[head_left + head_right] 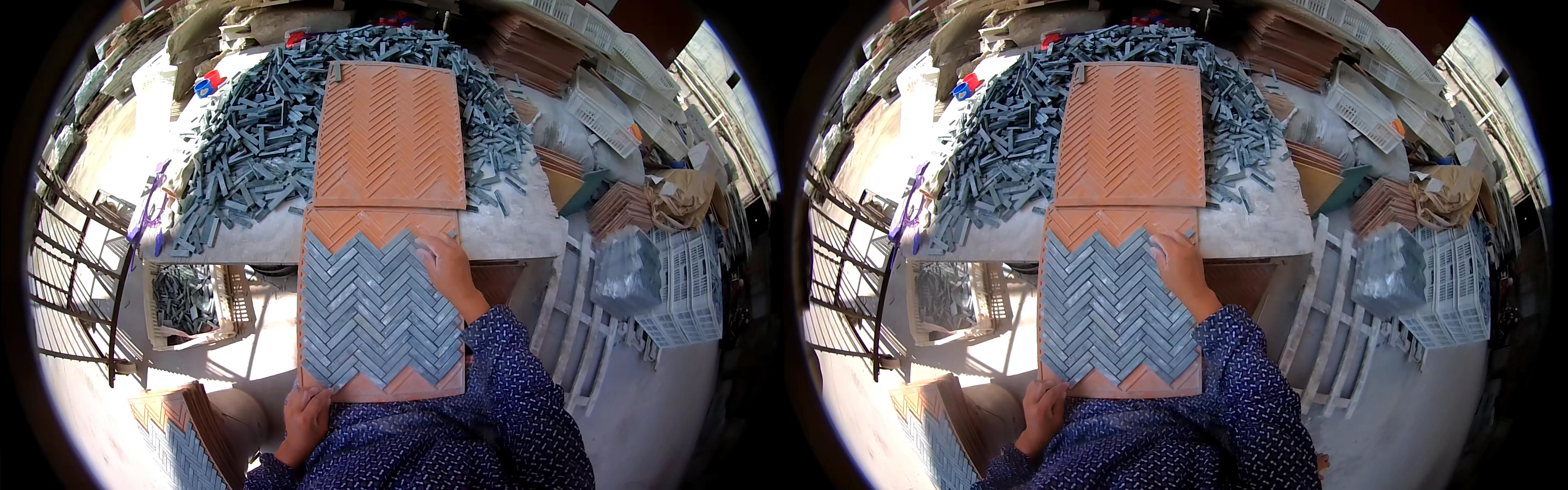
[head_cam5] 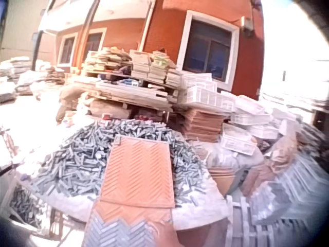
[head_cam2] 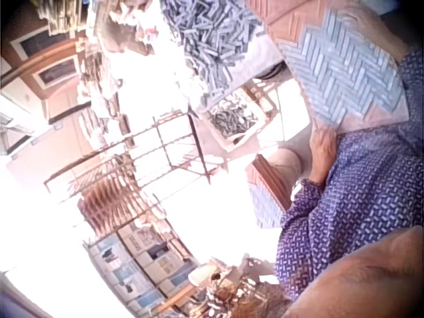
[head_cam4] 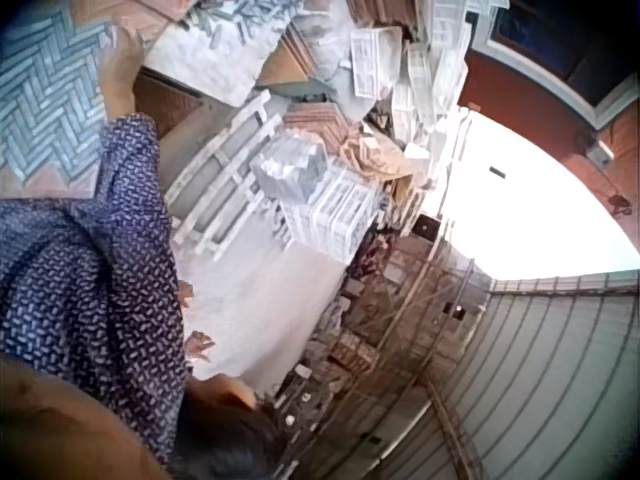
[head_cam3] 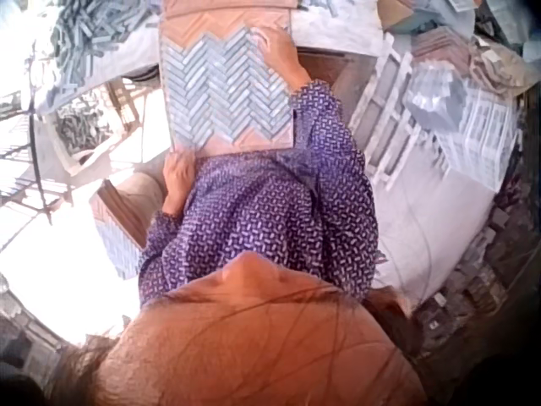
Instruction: The person arranges small rectangular tiles by hand onto a square board to form a herringbone pattern. They handle the board, flip it to check alignment, and place individual tiles one by one from a large pile on the table.
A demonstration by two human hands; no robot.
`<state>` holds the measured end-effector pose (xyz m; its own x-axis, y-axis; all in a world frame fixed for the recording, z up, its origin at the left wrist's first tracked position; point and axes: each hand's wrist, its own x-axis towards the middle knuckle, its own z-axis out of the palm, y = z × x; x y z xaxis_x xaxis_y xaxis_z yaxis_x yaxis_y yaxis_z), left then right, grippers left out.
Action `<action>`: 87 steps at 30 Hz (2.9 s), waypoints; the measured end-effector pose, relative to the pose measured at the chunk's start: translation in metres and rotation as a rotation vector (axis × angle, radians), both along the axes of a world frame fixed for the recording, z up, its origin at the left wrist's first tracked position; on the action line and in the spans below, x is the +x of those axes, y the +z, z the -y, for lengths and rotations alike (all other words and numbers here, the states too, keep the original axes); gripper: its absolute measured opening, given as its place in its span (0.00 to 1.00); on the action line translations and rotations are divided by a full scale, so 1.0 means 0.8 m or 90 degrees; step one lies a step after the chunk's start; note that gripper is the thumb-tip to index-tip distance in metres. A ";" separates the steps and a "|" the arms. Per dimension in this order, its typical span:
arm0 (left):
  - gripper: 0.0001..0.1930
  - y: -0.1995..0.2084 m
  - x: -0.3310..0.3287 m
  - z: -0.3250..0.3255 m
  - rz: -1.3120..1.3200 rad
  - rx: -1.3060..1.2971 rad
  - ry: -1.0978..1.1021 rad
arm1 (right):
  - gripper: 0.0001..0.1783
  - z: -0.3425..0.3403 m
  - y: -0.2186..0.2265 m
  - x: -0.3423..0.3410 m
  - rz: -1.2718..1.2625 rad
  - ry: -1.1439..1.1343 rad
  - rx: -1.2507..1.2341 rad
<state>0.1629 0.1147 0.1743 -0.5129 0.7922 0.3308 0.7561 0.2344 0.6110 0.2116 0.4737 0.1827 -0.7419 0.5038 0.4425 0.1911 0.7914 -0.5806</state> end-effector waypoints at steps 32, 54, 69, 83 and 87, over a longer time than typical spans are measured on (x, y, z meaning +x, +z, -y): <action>0.09 -0.001 0.001 -0.001 0.109 0.063 0.058 | 0.06 0.137 0.013 0.138 0.144 0.106 -0.679; 0.11 0.008 0.004 -0.037 0.031 0.041 -0.155 | 0.11 0.191 0.001 0.131 0.154 0.105 -0.098; 0.25 0.001 0.013 -0.071 -0.097 -0.236 -0.419 | 0.06 -0.021 0.012 0.046 -0.008 -0.048 -0.076; 0.25 0.004 0.025 -0.075 -0.113 -0.217 -0.386 | 0.09 -0.047 -0.006 0.010 0.045 -0.237 -0.077; 0.25 0.007 0.025 -0.075 -0.107 -0.213 -0.383 | 0.08 -0.068 0.000 0.043 -0.104 -0.118 -0.446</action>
